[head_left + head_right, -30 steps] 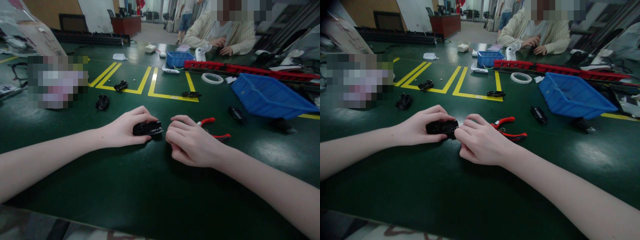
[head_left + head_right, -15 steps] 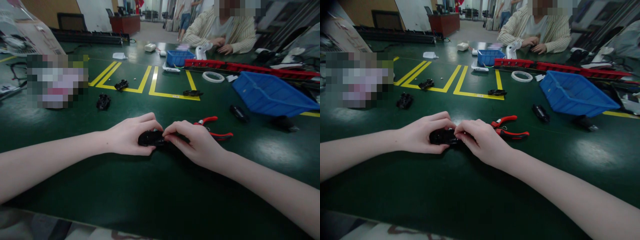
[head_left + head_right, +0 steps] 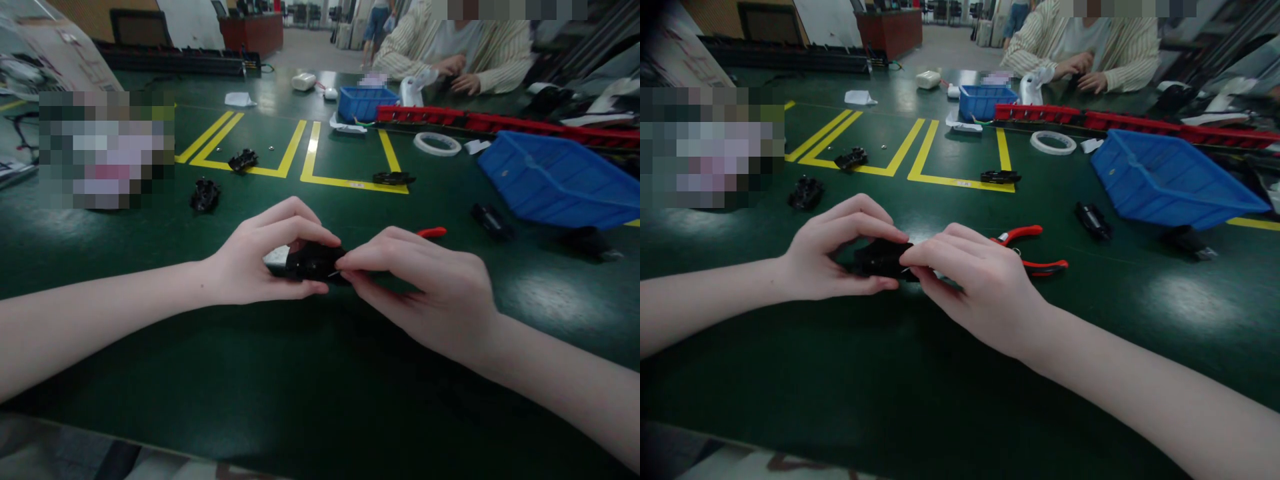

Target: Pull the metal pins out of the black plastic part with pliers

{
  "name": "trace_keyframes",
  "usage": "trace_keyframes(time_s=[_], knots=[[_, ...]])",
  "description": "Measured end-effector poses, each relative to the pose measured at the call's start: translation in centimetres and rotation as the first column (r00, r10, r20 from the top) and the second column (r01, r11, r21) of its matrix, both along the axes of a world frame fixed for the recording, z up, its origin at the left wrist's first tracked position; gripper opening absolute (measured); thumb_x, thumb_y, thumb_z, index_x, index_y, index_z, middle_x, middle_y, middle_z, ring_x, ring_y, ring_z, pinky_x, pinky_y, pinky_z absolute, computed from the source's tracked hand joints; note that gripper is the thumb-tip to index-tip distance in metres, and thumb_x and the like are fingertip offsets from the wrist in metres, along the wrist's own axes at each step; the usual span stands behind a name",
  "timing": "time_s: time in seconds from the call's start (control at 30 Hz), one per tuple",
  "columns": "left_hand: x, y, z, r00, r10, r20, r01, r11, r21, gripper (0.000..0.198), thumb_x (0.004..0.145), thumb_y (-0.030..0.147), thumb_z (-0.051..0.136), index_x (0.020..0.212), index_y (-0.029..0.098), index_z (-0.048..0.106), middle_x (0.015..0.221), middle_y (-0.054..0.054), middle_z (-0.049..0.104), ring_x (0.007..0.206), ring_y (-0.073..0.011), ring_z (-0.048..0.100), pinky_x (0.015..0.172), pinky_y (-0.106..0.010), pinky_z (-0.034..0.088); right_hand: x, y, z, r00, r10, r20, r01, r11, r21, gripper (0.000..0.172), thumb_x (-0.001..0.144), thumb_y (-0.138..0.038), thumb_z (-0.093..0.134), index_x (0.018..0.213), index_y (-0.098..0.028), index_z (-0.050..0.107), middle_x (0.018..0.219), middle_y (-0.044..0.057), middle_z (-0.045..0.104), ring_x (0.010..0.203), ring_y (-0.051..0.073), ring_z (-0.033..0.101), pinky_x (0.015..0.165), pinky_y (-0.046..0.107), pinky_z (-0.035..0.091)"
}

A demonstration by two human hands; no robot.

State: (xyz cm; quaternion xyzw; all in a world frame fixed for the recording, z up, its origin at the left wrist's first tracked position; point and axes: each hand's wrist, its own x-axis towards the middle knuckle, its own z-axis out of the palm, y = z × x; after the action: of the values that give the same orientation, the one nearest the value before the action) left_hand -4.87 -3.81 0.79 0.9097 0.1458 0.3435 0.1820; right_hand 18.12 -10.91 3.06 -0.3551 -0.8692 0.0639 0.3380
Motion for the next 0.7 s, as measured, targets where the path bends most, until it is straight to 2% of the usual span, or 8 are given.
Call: trace_keyframes(time_s=[0.2,0.33,0.43,0.57,0.7], knots=[[0.5,-0.9,-0.2,0.977,-0.022,0.211,0.063,0.979,-0.192,0.047,0.079,0.029,0.083,0.121,0.020,0.063,0.109,-0.007,0.064,0.096,-0.0177,0.062,0.077,-0.027,0.058,0.1,-0.4,1.8,0.997,-0.002,0.076,-0.006,0.994,0.108,0.014,0.092,-0.012,0.060,0.093,-0.025,0.066,0.089,0.001,0.075,0.080,0.017,0.070,0.072,0.032,0.058],[0.7,-1.4,-0.2,0.966,-0.023,0.259,0.106,0.946,-0.308,0.051,0.077,0.027,0.085,0.122,0.021,0.063,0.111,-0.007,0.064,0.096,-0.0177,0.064,0.079,-0.026,0.059,0.0,-0.6,1.8,1.000,-0.015,0.009,0.014,0.997,0.078,0.015,0.091,-0.012,0.061,0.094,-0.026,0.064,0.091,0.000,0.075,0.080,0.017,0.071,0.070,0.033,0.058],[0.7,-1.8,0.0,0.959,-0.022,0.282,0.131,0.919,-0.372,0.054,0.077,0.029,0.085,0.125,0.023,0.064,0.112,-0.007,0.067,0.096,-0.0187,0.067,0.079,-0.028,0.060,-0.3,-1.3,1.9,0.996,-0.078,-0.033,0.079,0.995,0.057,0.016,0.090,-0.013,0.063,0.097,-0.027,0.063,0.090,-0.002,0.075,0.075,0.015,0.070,0.070,0.031,0.058],[0.6,-2.1,0.1,0.960,-0.046,0.275,0.127,0.951,-0.283,0.055,0.077,0.032,0.085,0.128,0.025,0.065,0.109,-0.007,0.071,0.095,-0.0192,0.067,0.081,-0.030,0.059,-0.8,-2.3,2.1,0.980,-0.181,-0.082,0.185,0.982,0.038,0.018,0.089,-0.015,0.065,0.101,-0.029,0.062,0.091,-0.003,0.074,0.067,0.013,0.068,0.065,0.028,0.057],[0.7,-2.3,0.3,0.967,-0.064,0.248,0.109,0.979,-0.173,0.050,0.079,0.042,0.082,0.123,0.025,0.068,0.102,-0.007,0.072,0.087,-0.0183,0.068,0.075,-0.029,0.059,-1.1,-2.3,2.1,0.975,-0.136,-0.176,0.127,0.990,-0.061,0.026,0.088,-0.013,0.065,0.108,-0.028,0.059,0.088,-0.004,0.073,0.070,0.015,0.069,0.061,0.028,0.056]])
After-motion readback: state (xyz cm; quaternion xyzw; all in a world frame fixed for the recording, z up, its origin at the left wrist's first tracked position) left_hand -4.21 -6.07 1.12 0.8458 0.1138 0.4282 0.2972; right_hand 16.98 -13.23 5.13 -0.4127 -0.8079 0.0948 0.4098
